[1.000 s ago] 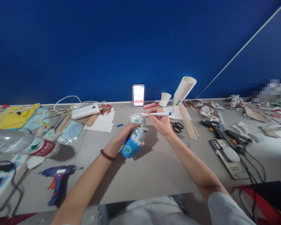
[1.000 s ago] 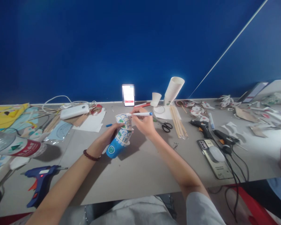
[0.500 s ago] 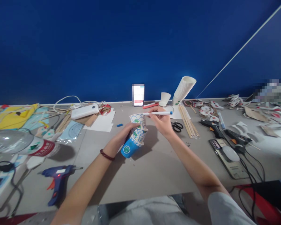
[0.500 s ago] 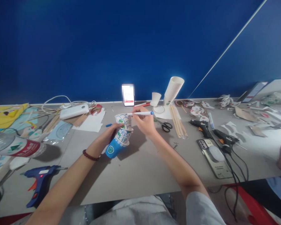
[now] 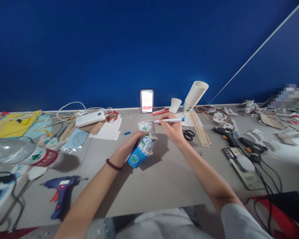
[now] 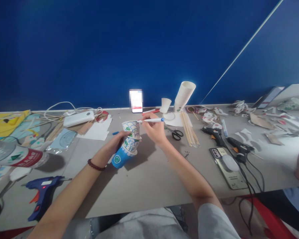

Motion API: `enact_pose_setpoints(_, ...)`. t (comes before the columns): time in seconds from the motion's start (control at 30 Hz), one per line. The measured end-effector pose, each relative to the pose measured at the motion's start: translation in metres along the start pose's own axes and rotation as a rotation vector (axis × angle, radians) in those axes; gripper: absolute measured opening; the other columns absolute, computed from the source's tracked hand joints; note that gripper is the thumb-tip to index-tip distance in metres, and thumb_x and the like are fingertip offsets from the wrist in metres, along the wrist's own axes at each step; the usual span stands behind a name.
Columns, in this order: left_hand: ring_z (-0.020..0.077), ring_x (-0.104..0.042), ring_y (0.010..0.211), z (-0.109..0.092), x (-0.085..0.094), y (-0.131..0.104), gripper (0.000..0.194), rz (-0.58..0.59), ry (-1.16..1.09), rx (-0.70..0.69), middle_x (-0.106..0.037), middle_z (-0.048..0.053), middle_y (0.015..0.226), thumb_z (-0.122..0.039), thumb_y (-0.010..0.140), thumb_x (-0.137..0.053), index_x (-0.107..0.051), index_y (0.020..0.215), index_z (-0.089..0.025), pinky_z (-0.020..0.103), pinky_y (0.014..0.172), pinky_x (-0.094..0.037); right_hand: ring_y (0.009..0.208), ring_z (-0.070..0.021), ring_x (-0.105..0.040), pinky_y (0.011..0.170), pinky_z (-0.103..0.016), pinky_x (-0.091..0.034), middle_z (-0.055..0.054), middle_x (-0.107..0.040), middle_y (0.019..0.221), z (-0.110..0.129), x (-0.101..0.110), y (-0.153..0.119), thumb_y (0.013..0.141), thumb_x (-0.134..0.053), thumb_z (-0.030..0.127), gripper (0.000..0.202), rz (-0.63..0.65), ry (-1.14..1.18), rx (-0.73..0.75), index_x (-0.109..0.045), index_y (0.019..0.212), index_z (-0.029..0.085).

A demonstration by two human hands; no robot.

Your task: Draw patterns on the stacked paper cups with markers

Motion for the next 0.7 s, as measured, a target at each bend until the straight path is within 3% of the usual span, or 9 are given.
enact_pose_setpoints(0.53, 0.0242, -0.071, 0.077, -0.0006, 0.0003, -0.0013, 0.048, 0.001, 0.003, 0.027, -0.075, 0.009, 0.088, -0.033, 0.068, -0.074, -0.063, 0.111, -0.013, 0.034, 0.072, -0.056, 0.082, -0.0213, -0.072, 0.075, -0.035, -0.054, 0.001, -0.059, 0.075, 0.0027, -0.001, -0.0002, 0.074, -0.055, 0.015, 0.006, 0.015, 0.022, -0.012, -0.057, 0.073, 0.021)
enact_pose_setpoints(0.7, 0.0233, -0.07, 0.072, 0.0014, 0.0011, -0.0001, 0.041, 0.007, 0.023, 0.023, -0.075, 0.011, 0.082, -0.042, 0.071, -0.074, -0.067, 0.098, -0.011, 0.034, 0.071, -0.055, 0.082, -0.0205, -0.072, 0.077, -0.036, -0.056, 0.001, -0.059, 0.075, 0.0052, -0.002, -0.0005, 0.074, -0.057, 0.017, 0.004, 0.011, 0.055, -0.052, -0.057, 0.073, 0.021)
Point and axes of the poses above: each hand's wrist, its own y-axis towards the middle knuckle, its own x-axis out of the back of the hand, z = x × y, the point moved 1 cm from there along y, towards the middle knuckle
